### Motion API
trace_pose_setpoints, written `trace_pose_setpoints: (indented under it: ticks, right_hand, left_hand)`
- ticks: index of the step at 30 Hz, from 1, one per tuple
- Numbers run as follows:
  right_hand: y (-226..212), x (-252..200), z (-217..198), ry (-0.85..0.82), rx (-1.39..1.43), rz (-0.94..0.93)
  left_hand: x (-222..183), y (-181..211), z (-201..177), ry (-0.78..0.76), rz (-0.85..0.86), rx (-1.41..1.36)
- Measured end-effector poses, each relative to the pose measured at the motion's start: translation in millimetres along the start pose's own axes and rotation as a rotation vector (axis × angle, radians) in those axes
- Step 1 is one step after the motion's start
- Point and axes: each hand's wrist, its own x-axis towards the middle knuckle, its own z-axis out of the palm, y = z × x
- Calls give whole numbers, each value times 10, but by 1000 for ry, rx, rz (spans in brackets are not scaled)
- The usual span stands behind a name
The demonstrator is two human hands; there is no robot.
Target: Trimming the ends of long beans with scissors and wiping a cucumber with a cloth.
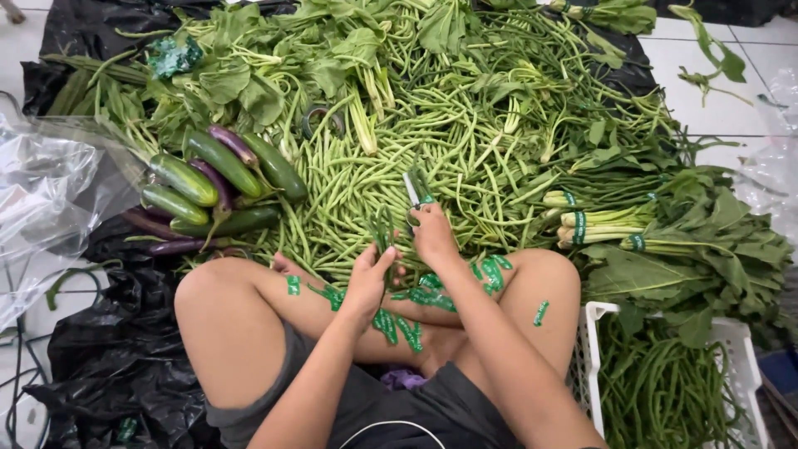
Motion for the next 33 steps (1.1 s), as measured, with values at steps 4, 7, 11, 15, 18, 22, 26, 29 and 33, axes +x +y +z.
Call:
trace_pose_setpoints:
  ticks: [4,7,11,15,18,22,26,29,33]
  right_hand:
    - [-373,-207,-209,-158,-258,102]
    - [-424,-214,-249,-212,-227,115]
    - [-623,-282,-445,-262,-193,152]
    - [-214,-177,-274,-238,-195,188]
    - [-295,-191,-305,-96,31,163]
    - [-618,-287,-386,-54,266,353]
    - [-703,-405,-459,-220,-166,99]
    - [-1007,-589,-664,-156,-206,1]
    - [-1096,-933,-785,-51,-387,-298]
  left_hand:
    - [-18,-32,-7,5,-10,4]
    - [-19,-43,-11,-18,-24,-12]
    - [-72,67,62,-19,-47,-5]
    - [27,-63,-14,-26,-57,-13]
    - [61,-114,-50,-44,-70,-35]
    - [6,-21,-5,-38,-89,-94]
    - [-32,59,28,-23,-70,-95]
    - [44,-114,-80,-5,-76,-108]
    - [-93,113,23,-54,-39,-93]
